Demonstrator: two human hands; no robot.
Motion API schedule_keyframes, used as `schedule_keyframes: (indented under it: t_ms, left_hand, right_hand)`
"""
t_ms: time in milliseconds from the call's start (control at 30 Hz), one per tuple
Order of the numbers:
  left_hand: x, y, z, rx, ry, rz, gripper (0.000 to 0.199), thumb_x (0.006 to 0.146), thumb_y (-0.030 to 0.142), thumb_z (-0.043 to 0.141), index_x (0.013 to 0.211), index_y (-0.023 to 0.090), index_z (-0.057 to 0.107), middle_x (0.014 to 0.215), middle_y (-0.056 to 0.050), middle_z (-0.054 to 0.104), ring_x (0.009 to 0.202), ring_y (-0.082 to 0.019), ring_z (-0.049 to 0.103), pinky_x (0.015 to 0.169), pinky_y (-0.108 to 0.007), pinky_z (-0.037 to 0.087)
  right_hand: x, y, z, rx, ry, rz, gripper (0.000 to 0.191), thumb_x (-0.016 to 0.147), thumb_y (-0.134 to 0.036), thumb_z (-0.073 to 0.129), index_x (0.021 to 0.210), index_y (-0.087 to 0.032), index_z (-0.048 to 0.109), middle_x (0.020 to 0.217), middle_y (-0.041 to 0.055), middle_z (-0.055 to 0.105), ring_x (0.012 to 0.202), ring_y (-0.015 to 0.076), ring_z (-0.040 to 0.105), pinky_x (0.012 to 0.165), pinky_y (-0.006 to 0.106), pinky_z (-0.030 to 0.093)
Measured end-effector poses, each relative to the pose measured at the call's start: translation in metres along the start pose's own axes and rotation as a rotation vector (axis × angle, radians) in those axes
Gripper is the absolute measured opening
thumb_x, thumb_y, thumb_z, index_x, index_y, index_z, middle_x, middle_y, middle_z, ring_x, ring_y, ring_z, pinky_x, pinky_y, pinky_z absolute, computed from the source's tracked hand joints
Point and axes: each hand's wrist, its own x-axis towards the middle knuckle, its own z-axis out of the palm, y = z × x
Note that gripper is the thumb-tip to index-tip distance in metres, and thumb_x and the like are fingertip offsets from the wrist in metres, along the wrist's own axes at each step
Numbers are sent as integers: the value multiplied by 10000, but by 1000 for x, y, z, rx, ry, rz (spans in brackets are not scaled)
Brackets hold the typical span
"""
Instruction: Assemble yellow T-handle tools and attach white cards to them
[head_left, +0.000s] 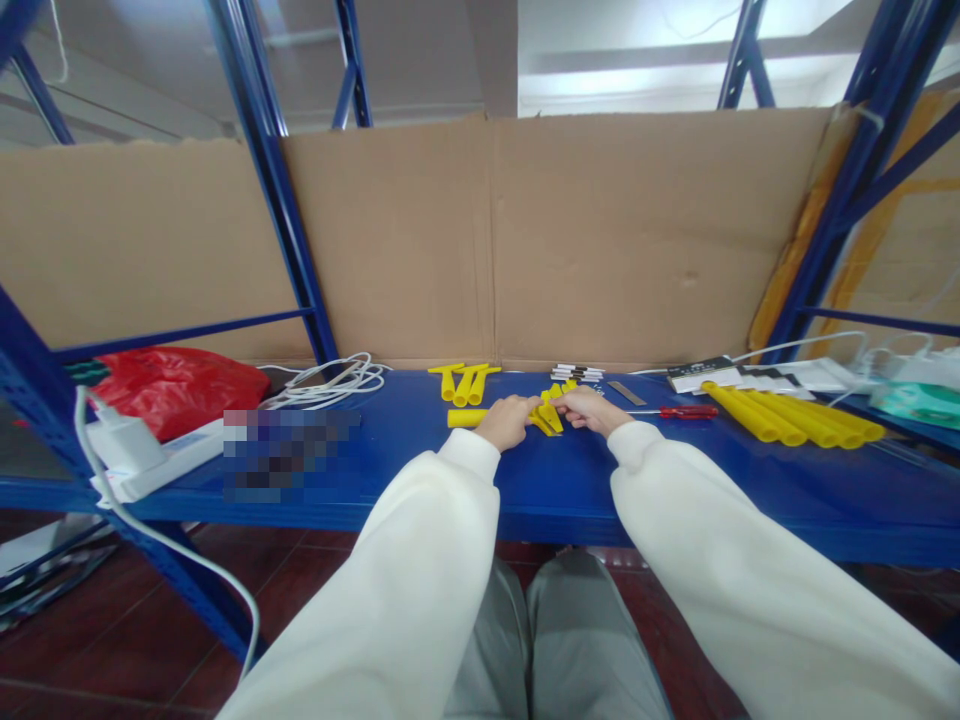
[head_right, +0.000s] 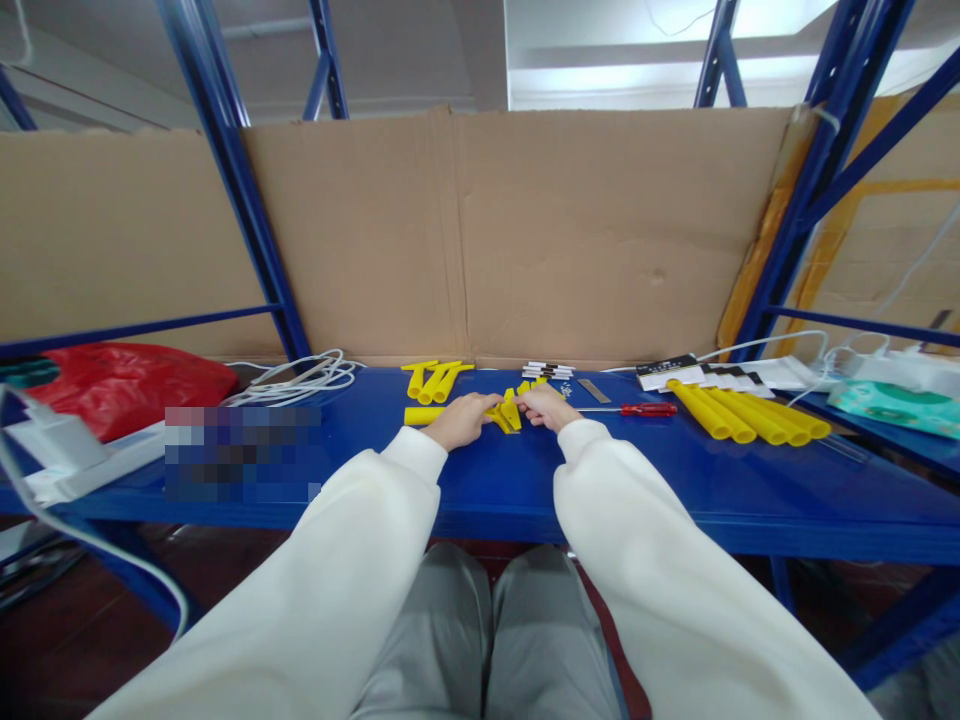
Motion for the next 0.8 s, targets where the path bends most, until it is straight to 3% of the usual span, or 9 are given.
schedule_keyframes:
  t_ms: [600,800]
  left_hand:
    - [3,-7,6,5,-4,67,520,910,71,528,1405,215,594,1189,-101,722,1134,-237,656,981,-326,506]
    - [4,-8,9,-21,6,74,442,900,56,524,1276,203,703,1104,-123,705,1097,-247,655,970,-343,506]
  right_hand:
    - [-9,-8,7,-141,9,8,392,889,-150,678,573,-189,450,392,-77,389,324,15,241,308,137,125]
    - [-12,-7,6,-114,-15,-3,319,883,-105,653,620,-175,487,417,-56,459,335,21,279,331,140,150]
